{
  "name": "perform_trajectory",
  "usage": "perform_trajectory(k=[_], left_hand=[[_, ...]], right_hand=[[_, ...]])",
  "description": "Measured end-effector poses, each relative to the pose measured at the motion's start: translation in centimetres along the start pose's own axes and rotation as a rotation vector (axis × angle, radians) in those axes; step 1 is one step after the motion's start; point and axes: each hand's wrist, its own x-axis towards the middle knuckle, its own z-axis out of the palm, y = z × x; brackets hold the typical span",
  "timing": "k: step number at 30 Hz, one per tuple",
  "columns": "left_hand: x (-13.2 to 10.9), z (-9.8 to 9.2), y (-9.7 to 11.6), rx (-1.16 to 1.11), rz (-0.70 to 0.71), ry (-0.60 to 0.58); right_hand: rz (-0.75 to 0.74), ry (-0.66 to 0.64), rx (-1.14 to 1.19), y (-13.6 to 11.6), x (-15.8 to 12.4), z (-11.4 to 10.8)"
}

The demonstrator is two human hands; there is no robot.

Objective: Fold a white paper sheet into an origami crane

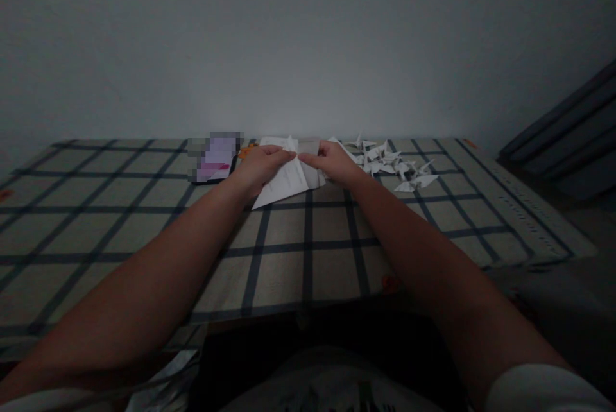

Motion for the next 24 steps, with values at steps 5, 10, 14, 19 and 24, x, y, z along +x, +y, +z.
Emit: perform_trajectory(k=[5, 10, 14, 19, 24], left_hand=[[0.17, -0.36, 0.09, 0.005, 0.009, 0.011], [0.45, -0.69, -0.23, 0.097, -0.013, -0.007], [0.35, -0.62, -0.26, 0.097, -0.038, -0.001], [0.12, -0.37, -0.11, 0.043, -0.023, -0.005], [-0.1, -0.21, 0.16, 0.016, 0.003, 0.006]], right_hand=[[0.063, -0.048, 0.097, 0.4, 0.03, -0.12], [0.089, -0.052, 0.148, 0.3, -0.07, -0.11], [0.096, -0.07, 0.129, 0.1, -0.19, -0.08], [0.024, -0.006, 0.074, 0.23, 0.05, 0.09], [0.047, -0.021, 0.12, 0.5, 0.18, -0.03]])
